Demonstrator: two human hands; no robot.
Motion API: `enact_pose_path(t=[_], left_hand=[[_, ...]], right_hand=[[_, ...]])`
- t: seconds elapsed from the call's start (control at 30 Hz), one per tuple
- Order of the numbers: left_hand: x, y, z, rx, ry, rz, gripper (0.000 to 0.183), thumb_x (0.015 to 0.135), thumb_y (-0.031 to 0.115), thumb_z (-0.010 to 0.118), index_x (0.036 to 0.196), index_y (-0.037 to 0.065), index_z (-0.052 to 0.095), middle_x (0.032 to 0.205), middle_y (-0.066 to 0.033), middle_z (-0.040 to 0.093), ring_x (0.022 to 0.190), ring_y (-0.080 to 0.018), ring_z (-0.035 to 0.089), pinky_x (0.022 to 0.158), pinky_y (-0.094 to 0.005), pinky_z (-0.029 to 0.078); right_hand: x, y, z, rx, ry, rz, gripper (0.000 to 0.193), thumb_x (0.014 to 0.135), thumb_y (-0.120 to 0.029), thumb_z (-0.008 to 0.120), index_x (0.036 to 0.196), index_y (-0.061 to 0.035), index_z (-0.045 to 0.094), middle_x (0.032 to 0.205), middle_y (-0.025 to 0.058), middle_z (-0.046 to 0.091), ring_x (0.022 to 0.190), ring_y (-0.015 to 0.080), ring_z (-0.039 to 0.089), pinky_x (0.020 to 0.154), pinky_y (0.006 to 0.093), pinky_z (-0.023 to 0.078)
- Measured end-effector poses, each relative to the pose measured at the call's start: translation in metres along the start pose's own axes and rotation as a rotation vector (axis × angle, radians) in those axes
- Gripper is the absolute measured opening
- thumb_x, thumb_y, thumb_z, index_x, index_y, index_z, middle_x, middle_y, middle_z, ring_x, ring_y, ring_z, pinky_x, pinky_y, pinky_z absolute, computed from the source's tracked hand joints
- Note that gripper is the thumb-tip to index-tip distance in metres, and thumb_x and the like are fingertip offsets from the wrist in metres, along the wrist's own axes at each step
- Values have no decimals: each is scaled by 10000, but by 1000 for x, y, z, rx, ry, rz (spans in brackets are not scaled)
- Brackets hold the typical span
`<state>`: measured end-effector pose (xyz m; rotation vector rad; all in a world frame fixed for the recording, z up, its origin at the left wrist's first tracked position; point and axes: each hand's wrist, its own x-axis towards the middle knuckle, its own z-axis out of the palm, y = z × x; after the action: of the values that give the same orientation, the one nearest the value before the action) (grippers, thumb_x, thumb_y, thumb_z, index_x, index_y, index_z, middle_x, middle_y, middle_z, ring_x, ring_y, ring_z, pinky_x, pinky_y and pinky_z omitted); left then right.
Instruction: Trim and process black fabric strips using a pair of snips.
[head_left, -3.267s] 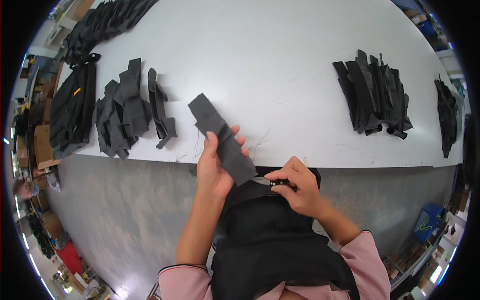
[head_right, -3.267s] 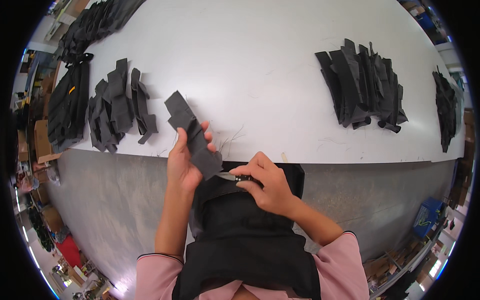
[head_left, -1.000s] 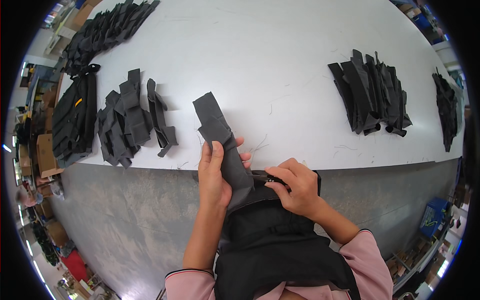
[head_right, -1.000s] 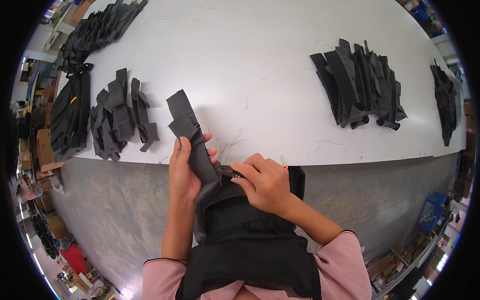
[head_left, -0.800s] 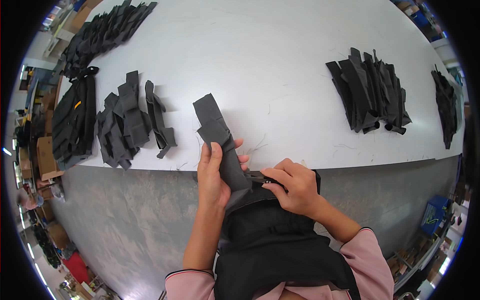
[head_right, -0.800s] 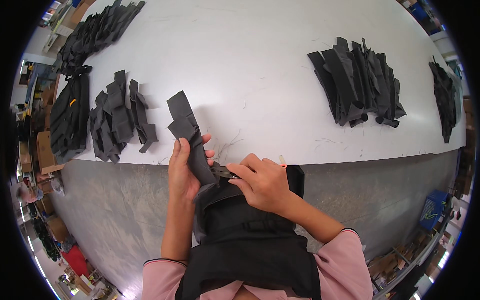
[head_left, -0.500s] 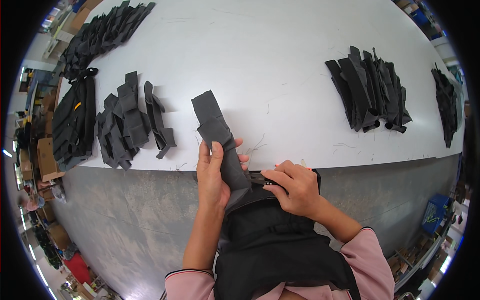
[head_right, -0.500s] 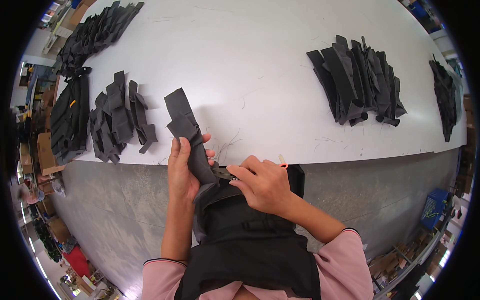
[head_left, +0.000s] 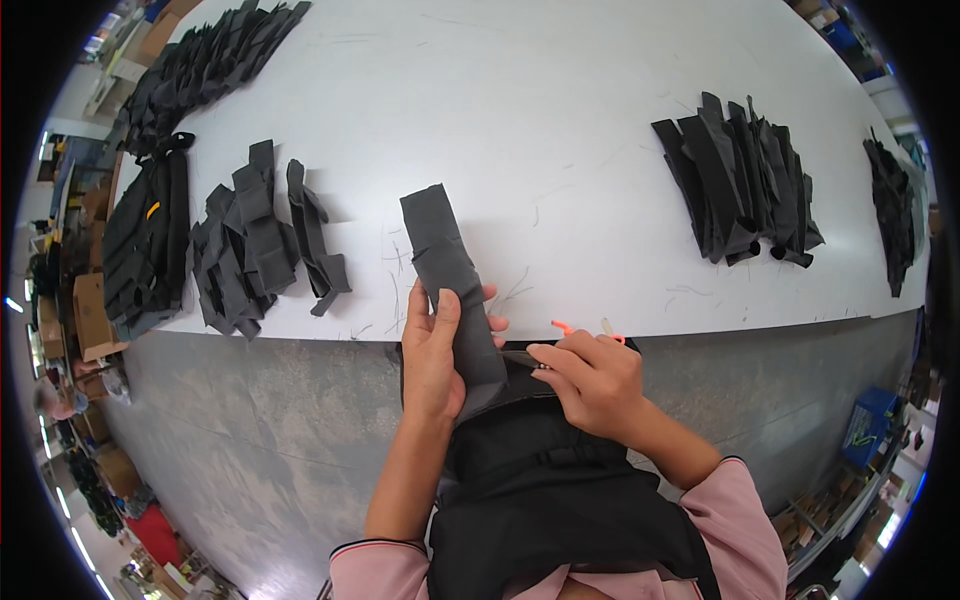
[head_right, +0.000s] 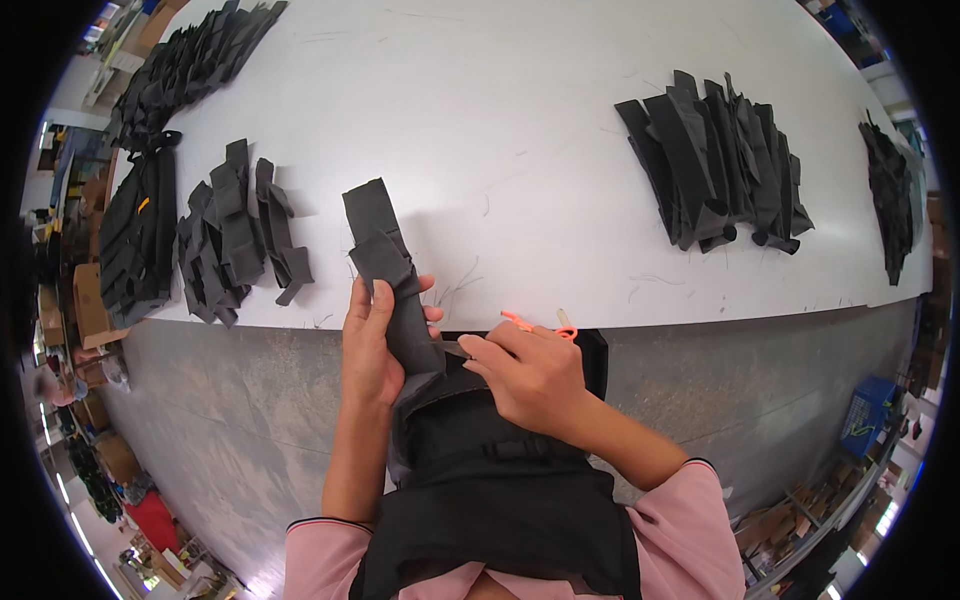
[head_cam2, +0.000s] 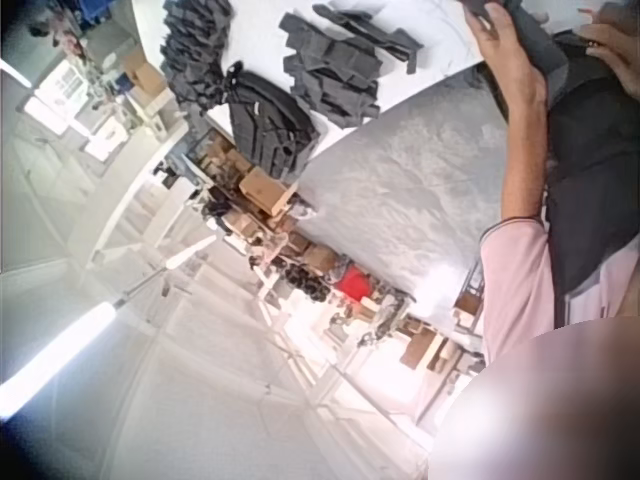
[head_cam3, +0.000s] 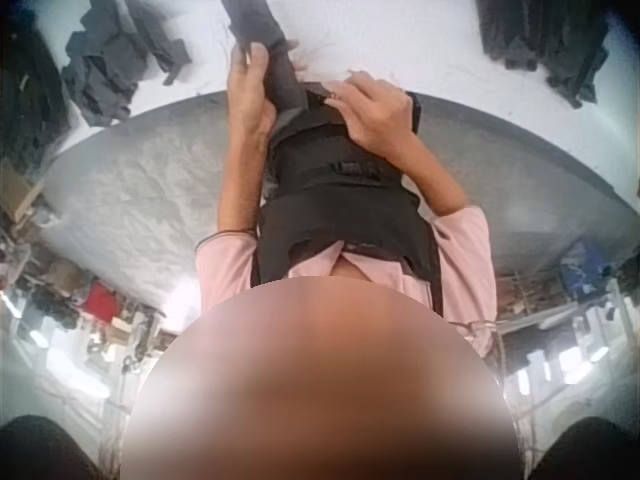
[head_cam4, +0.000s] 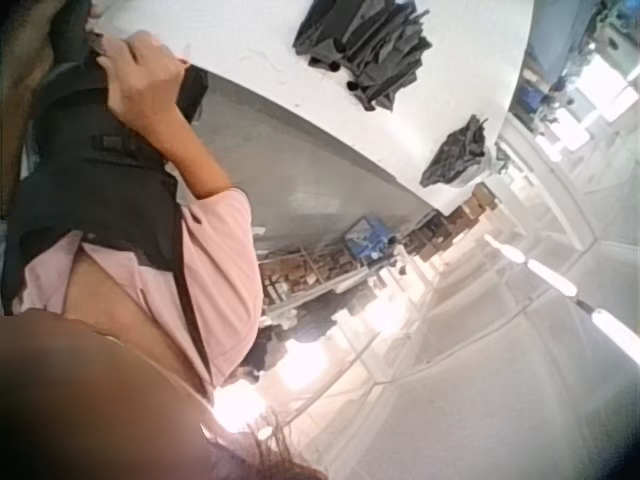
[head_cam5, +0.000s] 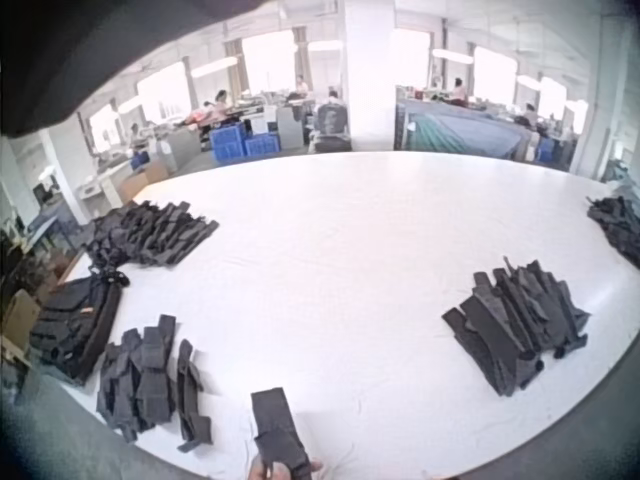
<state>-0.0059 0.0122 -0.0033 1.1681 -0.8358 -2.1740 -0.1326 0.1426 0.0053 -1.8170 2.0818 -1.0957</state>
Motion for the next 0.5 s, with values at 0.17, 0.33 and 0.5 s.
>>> enact_pose_path(t=[0.17,0.33,0.5], left_hand=[[-1,0,2,8,-24,5,360,960,285,506,1224,66,397,1049,-160,612,758,-199,650,597,-301,552],[-3,-1,0,-27,-48,-16,410,958,309,503,1265,71,369,1057,-170,607,762,-208,654,615,-308,557],[-5,-4,1,-34,-68,-2,440,957,330,499,1283,71,357,1060,-177,603,768,-218,659,635,-318,564]], right_hand=[[4,-2,2,11,-58,18,255,690,-99,737,938,-93,675,727,32,575,561,175,543,480,284,390],[4,-7,-3,27,-22,-21,270,684,-77,739,944,-79,668,770,47,564,588,176,565,484,282,407],[10,-12,1,80,-168,71,274,683,-81,727,927,-56,605,812,55,487,614,182,564,542,302,452]])
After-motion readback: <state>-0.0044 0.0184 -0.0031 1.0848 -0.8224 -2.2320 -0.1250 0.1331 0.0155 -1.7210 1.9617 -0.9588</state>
